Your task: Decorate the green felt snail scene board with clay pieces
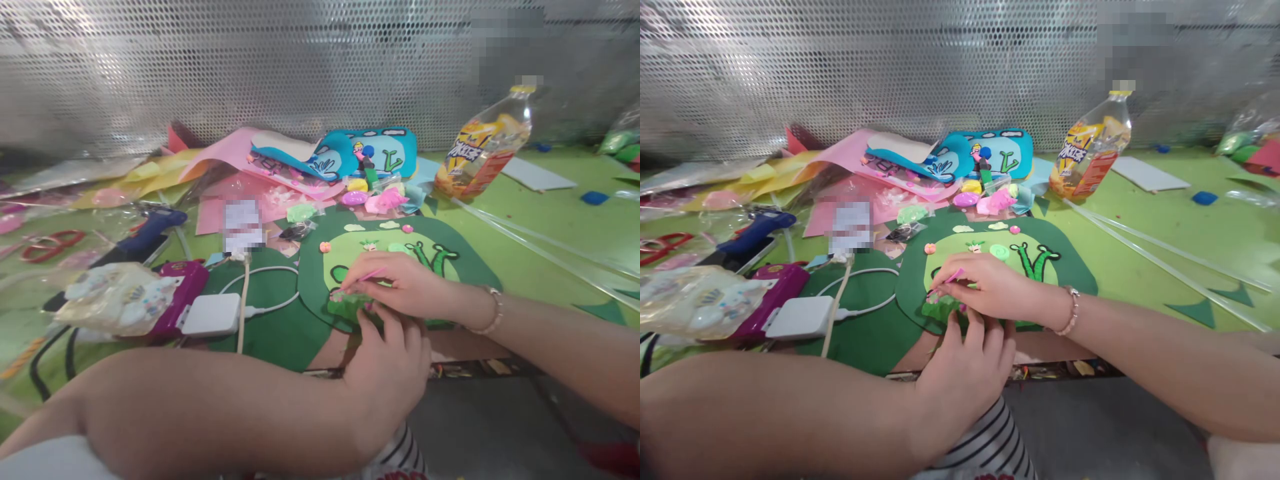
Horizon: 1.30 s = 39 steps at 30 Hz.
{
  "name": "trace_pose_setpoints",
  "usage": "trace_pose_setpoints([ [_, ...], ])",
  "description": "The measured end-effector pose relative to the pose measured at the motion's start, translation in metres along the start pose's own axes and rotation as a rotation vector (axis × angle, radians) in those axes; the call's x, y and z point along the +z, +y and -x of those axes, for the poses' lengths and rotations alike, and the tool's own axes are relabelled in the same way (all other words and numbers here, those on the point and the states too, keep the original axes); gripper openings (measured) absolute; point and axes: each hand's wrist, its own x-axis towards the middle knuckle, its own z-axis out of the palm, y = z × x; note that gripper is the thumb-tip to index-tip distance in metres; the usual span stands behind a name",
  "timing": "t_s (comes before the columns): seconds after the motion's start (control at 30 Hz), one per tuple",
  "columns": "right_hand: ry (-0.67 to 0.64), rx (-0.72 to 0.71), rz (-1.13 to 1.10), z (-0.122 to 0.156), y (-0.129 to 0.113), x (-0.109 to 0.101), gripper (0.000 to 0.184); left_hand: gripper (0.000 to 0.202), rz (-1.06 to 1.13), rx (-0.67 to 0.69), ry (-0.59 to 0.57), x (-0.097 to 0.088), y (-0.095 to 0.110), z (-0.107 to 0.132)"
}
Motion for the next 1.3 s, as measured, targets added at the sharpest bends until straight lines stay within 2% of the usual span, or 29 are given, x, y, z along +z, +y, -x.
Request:
trace_pose_setpoints([
  [0.3,0.039,-0.007,0.011,-0.0006,-0.0031,-0.0008,0.019,0.039,0.001,0.005,0.001,-0.0001,0.0004,0.0009],
  [0.5,-0.014,0.007,0.015,-0.0005,-0.0031,-0.0013,0.022,0.039,0.007,0.005,-0.009,0.0000,-0.0009,0.0005],
  [0.7,0.081,0.023,0.071,-0.0010,-0.0039,-0.0010,0.021,0.040,0.007,0.009,-0.011,0.0005,-0.0014,0.0011],
  [1.0,0.015,-0.040,0.108,0.0006,-0.0016,-0.0018,0.022,0.038,0.007,0.008,-0.011,0.0005,-0.0006,0.0018],
  [1.2,0.054,-0.032,0.114,0.0012,-0.0023,-0.0019,0.022,0.038,0.002,0.021,-0.018,0.0004,-0.0013,0.0016],
  [1.3,0.024,-0.036,0.123,0.0023,-0.0025,-0.0024,0.022,0.037,0.007,0.025,-0.033,0.0004,-0.0018,0.0014],
])
